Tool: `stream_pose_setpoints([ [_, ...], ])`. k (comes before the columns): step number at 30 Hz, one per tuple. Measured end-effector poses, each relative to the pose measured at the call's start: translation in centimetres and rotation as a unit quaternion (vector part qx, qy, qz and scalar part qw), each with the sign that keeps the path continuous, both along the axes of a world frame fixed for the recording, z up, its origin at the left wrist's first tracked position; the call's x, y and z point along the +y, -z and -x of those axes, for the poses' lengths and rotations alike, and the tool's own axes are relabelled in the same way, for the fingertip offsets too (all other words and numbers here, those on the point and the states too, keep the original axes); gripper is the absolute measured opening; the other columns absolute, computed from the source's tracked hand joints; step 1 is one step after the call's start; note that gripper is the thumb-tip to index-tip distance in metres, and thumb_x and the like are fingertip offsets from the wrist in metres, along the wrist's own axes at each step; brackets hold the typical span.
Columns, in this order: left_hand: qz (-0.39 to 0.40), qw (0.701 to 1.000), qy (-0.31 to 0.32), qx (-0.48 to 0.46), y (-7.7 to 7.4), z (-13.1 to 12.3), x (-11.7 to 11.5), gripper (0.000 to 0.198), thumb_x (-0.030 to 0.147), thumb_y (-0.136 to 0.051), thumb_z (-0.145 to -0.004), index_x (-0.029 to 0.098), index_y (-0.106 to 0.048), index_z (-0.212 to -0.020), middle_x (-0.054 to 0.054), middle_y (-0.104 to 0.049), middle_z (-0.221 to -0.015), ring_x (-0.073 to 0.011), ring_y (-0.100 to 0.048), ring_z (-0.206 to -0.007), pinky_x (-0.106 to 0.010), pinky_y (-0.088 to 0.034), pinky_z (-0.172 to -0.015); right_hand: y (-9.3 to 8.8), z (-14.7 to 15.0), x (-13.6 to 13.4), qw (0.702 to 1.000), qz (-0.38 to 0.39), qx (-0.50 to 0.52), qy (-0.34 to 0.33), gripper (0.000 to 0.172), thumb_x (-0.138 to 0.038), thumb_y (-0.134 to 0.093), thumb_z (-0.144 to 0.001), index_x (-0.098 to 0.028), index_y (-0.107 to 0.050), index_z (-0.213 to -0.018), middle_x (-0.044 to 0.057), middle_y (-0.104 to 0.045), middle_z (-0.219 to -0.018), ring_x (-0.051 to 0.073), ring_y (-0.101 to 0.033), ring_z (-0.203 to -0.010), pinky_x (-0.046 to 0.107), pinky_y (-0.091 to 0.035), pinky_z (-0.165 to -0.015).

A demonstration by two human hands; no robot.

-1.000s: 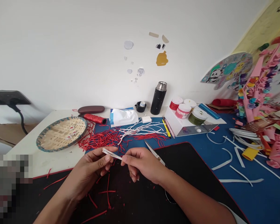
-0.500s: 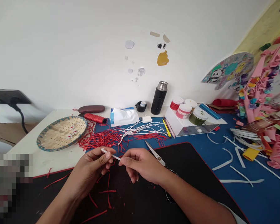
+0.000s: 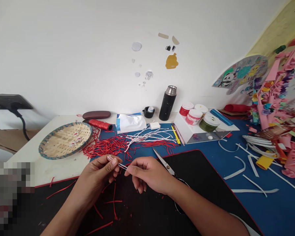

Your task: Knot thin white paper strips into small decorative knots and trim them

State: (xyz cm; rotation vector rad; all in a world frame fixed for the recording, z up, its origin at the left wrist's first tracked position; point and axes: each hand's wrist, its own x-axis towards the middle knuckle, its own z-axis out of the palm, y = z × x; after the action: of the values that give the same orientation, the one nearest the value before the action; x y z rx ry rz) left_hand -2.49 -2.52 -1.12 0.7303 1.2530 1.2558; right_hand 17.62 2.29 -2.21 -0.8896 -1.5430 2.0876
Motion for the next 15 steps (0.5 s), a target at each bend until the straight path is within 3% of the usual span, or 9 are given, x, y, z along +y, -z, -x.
stream_pose_setpoints([
  [10,-0.011,1.000,0.001,-0.011,-0.18,-0.10,-0.03,0.046,0.055,-0.103,-0.058,0.018,-0.087,-0.080,-0.003,-0.068,-0.062,-0.0123,-0.052,-0.056,-0.021,-0.042,-0.048,0.00,0.00,-0.03,1.000,0.006,-0.013,0.016,0.039,-0.055,-0.076,-0.091,-0.018,-0.066,-0.090,-0.006,-0.062,-0.060,0.009,-0.057,-0.045,0.019,-0.042,-0.045],
  [15,-0.007,0.999,-0.030,-0.019,-0.55,-0.21,-0.04,0.048,0.053,-0.104,-0.053,0.017,-0.087,-0.078,-0.002,-0.066,-0.060,-0.0121,-0.052,-0.055,-0.020,-0.042,-0.047,0.14,-0.03,0.01,1.000,0.005,-0.014,0.012,0.039,-0.055,-0.077,-0.090,-0.018,-0.065,-0.089,-0.007,-0.059,-0.057,0.009,-0.056,-0.044,0.019,-0.041,-0.045],
])
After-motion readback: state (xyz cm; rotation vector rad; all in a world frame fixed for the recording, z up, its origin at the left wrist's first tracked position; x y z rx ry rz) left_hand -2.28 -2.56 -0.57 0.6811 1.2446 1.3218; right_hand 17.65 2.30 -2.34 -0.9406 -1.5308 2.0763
